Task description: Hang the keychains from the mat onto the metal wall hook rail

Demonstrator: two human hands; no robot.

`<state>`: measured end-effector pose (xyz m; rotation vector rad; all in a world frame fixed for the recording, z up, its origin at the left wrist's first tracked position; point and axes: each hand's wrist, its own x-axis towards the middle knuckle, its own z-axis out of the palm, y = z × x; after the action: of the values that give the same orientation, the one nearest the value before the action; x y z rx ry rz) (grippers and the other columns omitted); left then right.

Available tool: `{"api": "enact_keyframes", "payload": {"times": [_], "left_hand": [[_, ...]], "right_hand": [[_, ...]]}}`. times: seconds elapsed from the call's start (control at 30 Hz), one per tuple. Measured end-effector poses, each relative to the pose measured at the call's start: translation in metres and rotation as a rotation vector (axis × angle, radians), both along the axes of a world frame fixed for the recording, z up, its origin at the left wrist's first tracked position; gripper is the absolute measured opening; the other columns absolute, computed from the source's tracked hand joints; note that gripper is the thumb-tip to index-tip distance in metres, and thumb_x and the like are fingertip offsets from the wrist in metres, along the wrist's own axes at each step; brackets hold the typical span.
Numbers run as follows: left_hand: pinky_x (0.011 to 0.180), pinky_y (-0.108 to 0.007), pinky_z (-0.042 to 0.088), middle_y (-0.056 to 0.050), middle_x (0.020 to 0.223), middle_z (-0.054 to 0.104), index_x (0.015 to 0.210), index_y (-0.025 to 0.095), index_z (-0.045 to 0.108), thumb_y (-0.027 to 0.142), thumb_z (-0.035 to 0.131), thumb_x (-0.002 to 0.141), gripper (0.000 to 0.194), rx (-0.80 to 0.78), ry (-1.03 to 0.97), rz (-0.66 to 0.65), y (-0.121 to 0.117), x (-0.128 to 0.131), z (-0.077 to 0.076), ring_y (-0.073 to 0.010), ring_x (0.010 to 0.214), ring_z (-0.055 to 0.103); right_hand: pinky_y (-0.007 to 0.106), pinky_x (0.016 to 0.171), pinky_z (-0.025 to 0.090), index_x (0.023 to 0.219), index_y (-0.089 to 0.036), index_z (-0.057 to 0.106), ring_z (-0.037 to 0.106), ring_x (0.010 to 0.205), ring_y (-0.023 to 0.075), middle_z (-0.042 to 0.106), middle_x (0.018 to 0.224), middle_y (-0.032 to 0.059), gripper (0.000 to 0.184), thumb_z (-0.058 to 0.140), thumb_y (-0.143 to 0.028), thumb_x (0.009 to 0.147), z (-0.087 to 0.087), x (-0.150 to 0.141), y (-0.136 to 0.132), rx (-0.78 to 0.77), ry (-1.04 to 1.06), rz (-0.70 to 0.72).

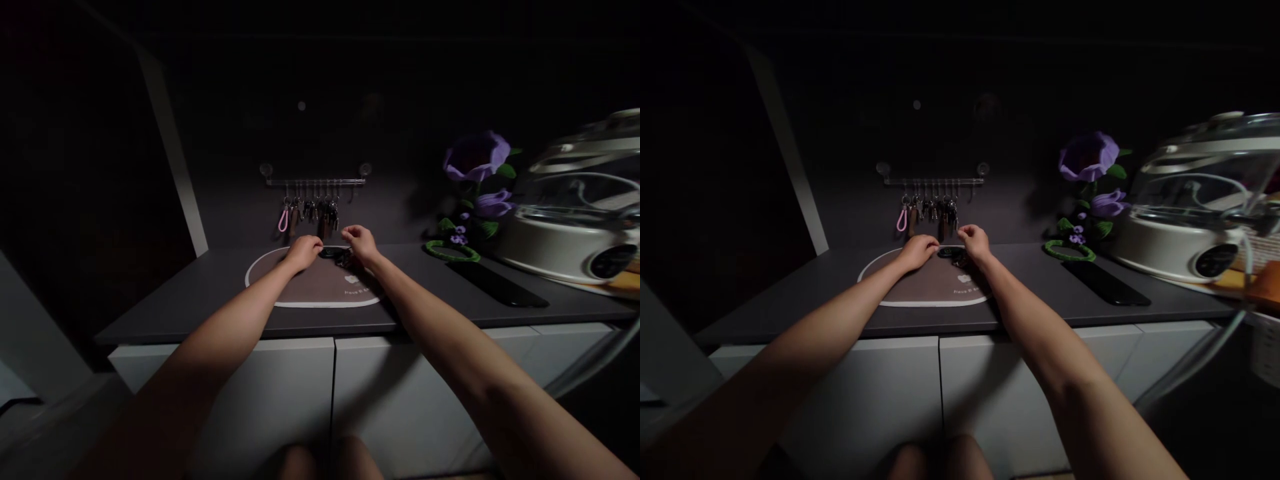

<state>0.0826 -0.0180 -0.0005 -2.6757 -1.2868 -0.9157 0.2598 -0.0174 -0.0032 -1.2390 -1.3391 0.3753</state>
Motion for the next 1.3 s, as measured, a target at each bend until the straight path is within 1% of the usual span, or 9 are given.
{"api": "enact_keyframes", "payload": {"times": [0.1,0.2,0.3,0.4,0.53,0.77,0.97,1.1,1.3], "left_hand": [[0.083,-0.026,0.042,-0.007,0.096,0.066,0.093,0.016,0.067,0.021,0.049,0.08,0.022,-0.007,0.02,0.002,0.002,0.001,-0.001,-0.017,0.092,0.058],[0.082,-0.027,0.042,-0.007,0.095,0.066,0.092,0.016,0.067,0.021,0.05,0.08,0.021,-0.007,0.028,-0.001,0.005,0.001,-0.003,-0.0173,0.091,0.058],[0.082,-0.027,0.042,-0.007,0.095,0.066,0.092,0.016,0.067,0.021,0.05,0.079,0.021,-0.001,0.03,-0.008,0.007,0.0,-0.005,-0.0175,0.09,0.058],[0.081,-0.026,0.042,-0.007,0.095,0.067,0.092,0.016,0.067,0.021,0.05,0.079,0.022,-0.007,0.031,-0.005,0.008,-0.001,-0.006,-0.0175,0.09,0.058],[0.082,-0.026,0.042,-0.006,0.095,0.067,0.092,0.017,0.067,0.022,0.05,0.08,0.022,-0.024,0.042,0.015,0.009,-0.002,-0.006,-0.0167,0.09,0.058],[0.081,-0.025,0.042,-0.006,0.095,0.067,0.093,0.017,0.067,0.022,0.05,0.079,0.022,-0.03,0.053,0.021,0.009,-0.002,-0.006,-0.0163,0.09,0.058],[0.082,-0.026,0.042,-0.006,0.096,0.067,0.093,0.016,0.067,0.022,0.05,0.08,0.022,-0.023,0.044,0.026,0.007,-0.002,-0.005,-0.0168,0.091,0.058],[0.083,-0.025,0.042,-0.006,0.097,0.067,0.093,0.017,0.067,0.021,0.049,0.08,0.022,-0.018,0.024,0.031,0.006,-0.002,-0.004,-0.0164,0.092,0.058],[0.083,-0.027,0.043,-0.007,0.097,0.066,0.093,0.016,0.066,0.021,0.049,0.08,0.022,0.004,-0.014,0.012,0.008,-0.002,-0.004,-0.0173,0.092,0.058]], "right_hand": [[0.023,0.068,0.04,0.078,-0.016,0.066,0.056,0.069,0.0111,0.065,0.076,0.0025,0.012,0.061,-0.024,0.071,-0.006,0.01,0.006,-0.03,-0.32,-0.084],[0.023,0.07,0.04,0.082,-0.018,0.069,0.058,0.075,0.0139,0.068,0.082,0.0049,0.014,0.061,-0.023,0.072,-0.007,0.019,0.008,-0.094,-0.561,-0.12],[0.025,0.073,0.04,0.088,-0.021,0.07,0.059,0.083,0.0168,0.069,0.09,0.0066,0.018,0.058,-0.024,0.075,-0.008,0.026,0.009,-0.132,-0.724,-0.171],[0.027,0.076,0.039,0.093,-0.023,0.07,0.057,0.09,0.0198,0.068,0.097,0.0074,0.022,0.055,-0.027,0.078,-0.009,0.027,0.006,-0.186,-0.829,-0.19],[0.029,0.076,0.038,0.096,-0.027,0.069,0.054,0.097,0.0227,0.067,0.102,0.0069,0.024,0.053,-0.03,0.079,-0.008,0.024,0.0,-0.279,-0.881,-0.177],[0.028,0.073,0.036,0.092,-0.027,0.07,0.055,0.096,0.0218,0.068,0.099,0.006,0.021,0.054,-0.03,0.078,-0.009,0.024,0.002,-0.305,-0.896,-0.183],[0.029,0.074,0.033,0.086,-0.023,0.071,0.051,0.096,0.0234,0.068,0.094,0.0077,0.019,0.055,-0.028,0.077,-0.01,0.023,0.002,-0.242,-0.94,-0.22],[0.028,0.073,0.033,0.084,-0.02,0.07,0.052,0.094,0.0226,0.068,0.094,0.0089,0.02,0.052,-0.028,0.078,-0.009,0.023,0.002,-0.185,-1.001,-0.217],[0.025,0.07,0.034,0.087,-0.018,0.068,0.056,0.09,0.0194,0.066,0.097,0.0111,0.022,0.049,-0.026,0.081,-0.004,0.019,0.004,-0.116,-0.953,-0.214]]}}
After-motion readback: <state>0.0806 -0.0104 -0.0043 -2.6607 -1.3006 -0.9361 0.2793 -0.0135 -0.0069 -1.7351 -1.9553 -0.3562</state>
